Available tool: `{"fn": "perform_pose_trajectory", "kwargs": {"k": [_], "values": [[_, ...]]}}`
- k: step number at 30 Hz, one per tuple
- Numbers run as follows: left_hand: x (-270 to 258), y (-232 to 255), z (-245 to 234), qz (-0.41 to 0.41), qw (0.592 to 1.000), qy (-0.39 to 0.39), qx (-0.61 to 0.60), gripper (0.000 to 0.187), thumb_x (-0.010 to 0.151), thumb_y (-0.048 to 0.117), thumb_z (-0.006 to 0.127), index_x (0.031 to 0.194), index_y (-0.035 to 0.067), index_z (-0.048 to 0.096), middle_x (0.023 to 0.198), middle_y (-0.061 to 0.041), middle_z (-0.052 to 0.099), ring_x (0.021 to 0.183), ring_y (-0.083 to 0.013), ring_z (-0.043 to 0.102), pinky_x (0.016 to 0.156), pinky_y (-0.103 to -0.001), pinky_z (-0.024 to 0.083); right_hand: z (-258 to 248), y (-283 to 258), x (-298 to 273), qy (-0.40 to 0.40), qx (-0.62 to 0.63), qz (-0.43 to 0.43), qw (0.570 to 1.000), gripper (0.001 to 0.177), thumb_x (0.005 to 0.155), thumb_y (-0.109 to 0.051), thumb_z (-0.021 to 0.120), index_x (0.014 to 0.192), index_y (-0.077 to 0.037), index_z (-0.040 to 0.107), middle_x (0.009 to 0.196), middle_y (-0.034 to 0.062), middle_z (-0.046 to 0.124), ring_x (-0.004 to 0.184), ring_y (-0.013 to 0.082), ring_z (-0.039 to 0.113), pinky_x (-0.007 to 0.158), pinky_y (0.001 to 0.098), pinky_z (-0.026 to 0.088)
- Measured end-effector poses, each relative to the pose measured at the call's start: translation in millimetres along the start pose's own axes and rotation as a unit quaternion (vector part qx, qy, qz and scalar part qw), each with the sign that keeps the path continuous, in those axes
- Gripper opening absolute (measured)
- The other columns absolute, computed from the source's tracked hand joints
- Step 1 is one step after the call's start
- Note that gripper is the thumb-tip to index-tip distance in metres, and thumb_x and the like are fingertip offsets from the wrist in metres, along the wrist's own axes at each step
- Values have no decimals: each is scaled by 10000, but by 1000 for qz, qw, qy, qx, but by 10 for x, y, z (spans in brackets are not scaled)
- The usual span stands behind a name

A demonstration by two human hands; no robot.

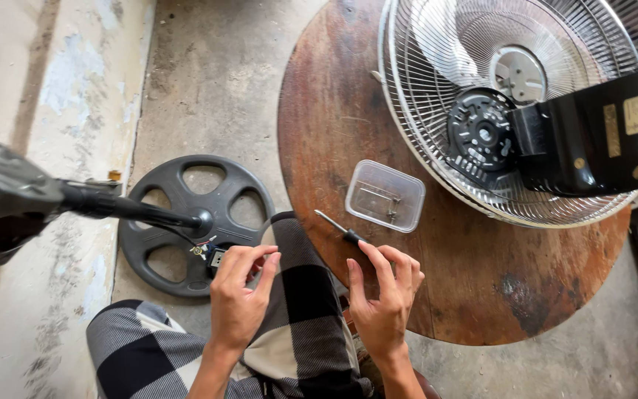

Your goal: The person reassembles an electric fan by securing the motor housing with a screwdriver, then fitting the rear motor cover and a black plastic control panel onto the motor assembly. The person uses a screwdriver to tighten a screw and aligns the plastic parts by hand.

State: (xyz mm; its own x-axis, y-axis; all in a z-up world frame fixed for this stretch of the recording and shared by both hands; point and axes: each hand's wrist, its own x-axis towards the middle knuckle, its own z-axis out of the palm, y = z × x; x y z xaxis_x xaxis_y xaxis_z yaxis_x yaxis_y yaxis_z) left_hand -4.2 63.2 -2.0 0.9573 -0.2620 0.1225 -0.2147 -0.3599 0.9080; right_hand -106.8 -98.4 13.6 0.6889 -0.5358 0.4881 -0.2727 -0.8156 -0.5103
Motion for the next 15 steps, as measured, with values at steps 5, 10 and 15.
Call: {"fn": "perform_pose_trajectory", "kwargs": {"k": [5,10,15], "values": [[-73,-178,-421,23,996,74,38,121,911,117,751,1025,75,748,908,-30,662,699,-132,612,638,-292,520,87,-277,-2,-16,30,-36,999,350,847,-107,813,1180,-104,709,1096,59,634,1054,235,573,920,376,395],[-133,-322,-815,59,988,136,53,116,946,104,741,1052,59,746,955,-37,674,768,-135,640,659,-281,519,205,-573,28,-46,56,-84,994,367,854,-103,804,1205,-99,695,1105,66,629,1051,239,570,929,380,402],[-133,-408,-1260,76,974,195,81,97,971,87,733,1061,52,745,1001,-52,683,805,-128,649,679,-247,538,364,-953,22,-93,104,-130,982,374,863,-98,795,1221,-96,686,1121,69,633,1049,239,565,935,383,412]]}}
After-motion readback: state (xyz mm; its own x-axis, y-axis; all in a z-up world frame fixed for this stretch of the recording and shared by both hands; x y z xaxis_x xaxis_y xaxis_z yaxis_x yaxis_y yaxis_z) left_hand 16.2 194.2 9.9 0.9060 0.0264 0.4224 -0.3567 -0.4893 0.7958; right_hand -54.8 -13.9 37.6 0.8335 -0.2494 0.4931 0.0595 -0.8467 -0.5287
